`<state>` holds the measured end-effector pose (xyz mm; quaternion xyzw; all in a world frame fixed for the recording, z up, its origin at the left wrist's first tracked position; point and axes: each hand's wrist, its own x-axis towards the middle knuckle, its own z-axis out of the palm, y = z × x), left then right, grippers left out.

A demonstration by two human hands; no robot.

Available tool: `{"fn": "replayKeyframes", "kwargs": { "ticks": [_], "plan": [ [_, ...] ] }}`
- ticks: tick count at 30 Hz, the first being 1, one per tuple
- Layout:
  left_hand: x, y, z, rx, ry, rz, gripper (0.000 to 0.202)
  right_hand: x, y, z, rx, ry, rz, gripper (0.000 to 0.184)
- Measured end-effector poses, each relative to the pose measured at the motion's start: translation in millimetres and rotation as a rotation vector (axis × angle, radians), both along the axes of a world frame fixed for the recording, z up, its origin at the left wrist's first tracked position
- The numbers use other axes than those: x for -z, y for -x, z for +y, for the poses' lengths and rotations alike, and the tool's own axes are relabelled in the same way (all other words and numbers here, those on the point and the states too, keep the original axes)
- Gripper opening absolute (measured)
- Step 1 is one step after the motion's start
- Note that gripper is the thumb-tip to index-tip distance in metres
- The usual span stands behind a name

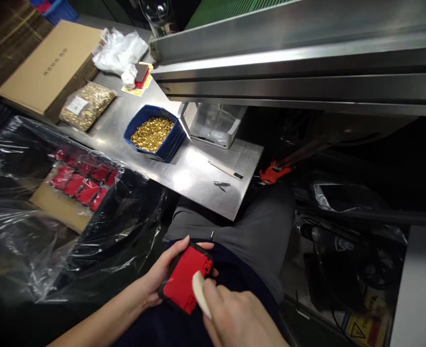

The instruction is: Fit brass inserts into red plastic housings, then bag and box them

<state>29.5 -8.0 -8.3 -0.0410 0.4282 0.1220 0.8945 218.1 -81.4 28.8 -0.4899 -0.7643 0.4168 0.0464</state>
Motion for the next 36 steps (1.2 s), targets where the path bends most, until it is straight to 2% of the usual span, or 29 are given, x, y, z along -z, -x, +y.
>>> {"fn": "replayKeyframes", "kwargs": {
  "ticks": [3, 6, 9, 13, 18, 21, 25, 29, 33, 36],
  "plan": [
    [-1.3, 0.1, -2.2, 0.017, -0.027, 0.004, 0.061, -1.2, 4.4, 1.8, -0.044, -0.025, 0.022, 0.042],
    [-1.6, 0.9, -3.3, 0.022, -0.055, 0.066, 0.061, -3.9, 6.1, 2.5, -0.01, 0.086, 0.005, 0.027],
    [-2.5, 0.9, -3.3, 0.043, -0.074, 0.095, 0.061, -5.9, 4.4, 0.8, -0.033, 0.12, 0.0, 0.027],
    [-3.6, -1.4, -2.3, 0.068, -0.06, 0.117, 0.06, -6.1, 0.5, -2.8, 0.048, 0.109, -0.017, 0.018],
    [-2.8, -3.6, -0.9, 0.095, -0.063, 0.128, 0.061, -4.9, 2.0, -3.4, 0.001, 0.068, -0.032, 0.024],
    [-2.0, -2.3, -0.6, 0.104, -0.056, 0.142, 0.062, -5.9, 3.3, -2.0, 0.063, 0.097, -0.066, 0.016],
    [-2.0, -0.1, -1.0, 0.101, -0.063, 0.124, 0.063, -8.8, 5.4, 0.5, 0.054, 0.147, -0.037, 0.019],
    [-3.2, 0.3, -0.4, 0.089, -0.041, 0.144, 0.062, -9.6, 8.4, 4.2, 0.111, 0.177, -0.064, 0.014],
    [-4.7, -1.0, 0.0, 0.098, -0.067, 0.135, 0.063, -10.6, 8.8, 6.2, 0.082, 0.192, -0.04, 0.014],
    [-5.7, -2.2, 0.6, 0.096, -0.077, 0.154, 0.063, -11.0, 7.1, 5.0, 0.149, 0.217, -0.044, 0.012]
  ]
}}
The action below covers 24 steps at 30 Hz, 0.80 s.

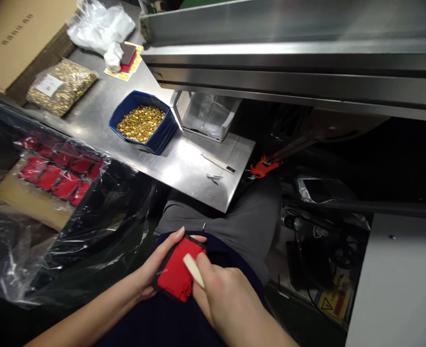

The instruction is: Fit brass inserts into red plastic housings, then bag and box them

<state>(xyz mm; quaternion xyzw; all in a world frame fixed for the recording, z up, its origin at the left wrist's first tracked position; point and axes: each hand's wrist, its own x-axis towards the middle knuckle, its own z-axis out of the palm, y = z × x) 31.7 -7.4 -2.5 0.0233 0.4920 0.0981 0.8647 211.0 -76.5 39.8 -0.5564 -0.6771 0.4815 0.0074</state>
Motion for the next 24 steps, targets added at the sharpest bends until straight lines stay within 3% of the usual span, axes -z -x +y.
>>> {"fn": "replayKeyframes", "kwargs": {
  "ticks": [14, 17, 21, 24],
  "plan": [
    [1.7, 1.5, 3.5, 0.074, -0.002, -0.003, 0.061, -2.3, 2.1, 5.0, 0.003, -0.027, 0.002, 0.012],
    [2.2, 2.1, 3.7, 0.066, 0.02, 0.014, 0.062, -3.4, 0.3, 4.7, 0.042, 0.026, -0.004, 0.013],
    [2.8, 2.2, 4.2, 0.065, 0.004, -0.011, 0.061, -2.2, 0.7, 0.8, -0.031, 0.015, 0.011, 0.014],
    [3.5, 1.0, 4.2, 0.062, 0.015, 0.012, 0.059, -0.1, -0.7, -1.7, 0.019, 0.029, -0.01, 0.01]
  ]
}}
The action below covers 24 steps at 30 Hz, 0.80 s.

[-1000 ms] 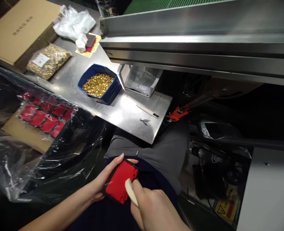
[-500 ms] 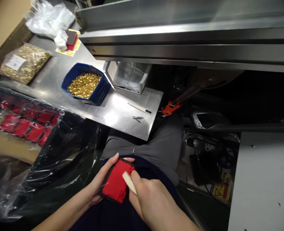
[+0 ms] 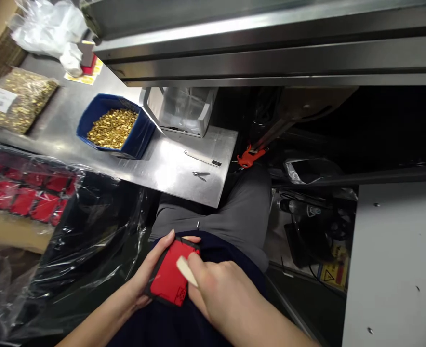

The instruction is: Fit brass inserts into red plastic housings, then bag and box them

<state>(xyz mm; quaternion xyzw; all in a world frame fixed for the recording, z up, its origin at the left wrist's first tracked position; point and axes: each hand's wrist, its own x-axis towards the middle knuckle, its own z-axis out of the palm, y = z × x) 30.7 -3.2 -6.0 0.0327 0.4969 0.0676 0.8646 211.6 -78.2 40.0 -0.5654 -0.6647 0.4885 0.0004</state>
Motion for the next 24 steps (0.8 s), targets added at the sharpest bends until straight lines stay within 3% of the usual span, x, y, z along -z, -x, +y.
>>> {"fn": "replayKeyframes", "kwargs": {
  "ticks": [6, 10, 13, 20, 24],
  "plan": [
    [3.0, -4.3, 3.4, 0.049, 0.006, -0.037, 0.06, -0.6, -15.0, 5.5, -0.09, 0.016, 0.077, 0.015],
    [6.3, -7.4, 9.5, 0.143, -0.003, -0.067, 0.058, -4.5, -27.4, 13.9, -0.14, 0.075, 0.133, 0.015],
    [8.6, -9.7, 11.9, 0.193, 0.013, -0.078, 0.059, -4.8, -27.4, 15.6, -0.227, 0.035, 0.13, 0.019],
    [10.4, -11.6, 11.2, 0.196, 0.037, -0.077, 0.059, -2.8, -27.7, 14.6, -0.263, 0.009, 0.095, 0.011],
    [9.5, -10.6, 10.0, 0.14, 0.043, -0.066, 0.057, -1.2, -24.9, 13.0, -0.249, -0.025, 0.122, 0.017]
  ]
}}
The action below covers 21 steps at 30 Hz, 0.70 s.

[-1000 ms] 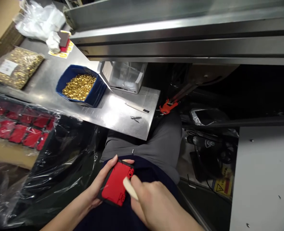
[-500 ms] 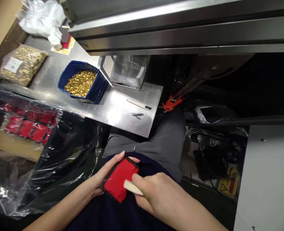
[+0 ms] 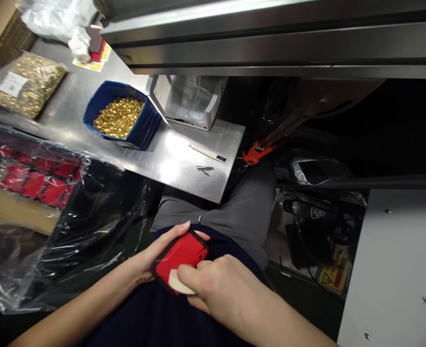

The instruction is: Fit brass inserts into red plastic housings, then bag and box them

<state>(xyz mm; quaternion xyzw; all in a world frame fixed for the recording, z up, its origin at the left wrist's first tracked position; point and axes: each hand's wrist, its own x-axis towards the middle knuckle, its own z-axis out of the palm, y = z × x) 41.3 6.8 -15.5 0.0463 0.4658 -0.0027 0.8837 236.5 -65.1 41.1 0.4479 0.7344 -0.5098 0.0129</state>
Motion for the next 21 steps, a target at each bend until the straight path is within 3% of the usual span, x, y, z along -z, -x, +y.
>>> {"fn": "replayKeyframes", "kwargs": {
  "ticks": [5, 11, 15, 21],
  "plan": [
    [-3.6, 2.8, -6.6, -0.145, -0.024, 0.049, 0.062, -1.6, 7.9, -8.0, 0.202, 0.128, -0.06, 0.013],
    [-2.6, 6.4, -13.0, -0.25, 0.009, 0.075, 0.061, -2.4, 16.7, -13.5, 0.325, 0.21, -0.01, 0.008],
    [-1.4, 8.1, -15.2, -0.301, 0.027, 0.081, 0.058, -0.8, 20.6, -14.4, 0.344, 0.162, -0.062, 0.004],
    [-3.7, 7.3, -16.0, -0.268, 0.03, 0.076, 0.059, -3.2, 19.7, -15.4, 0.369, 0.175, -0.045, 0.007]
  ]
}}
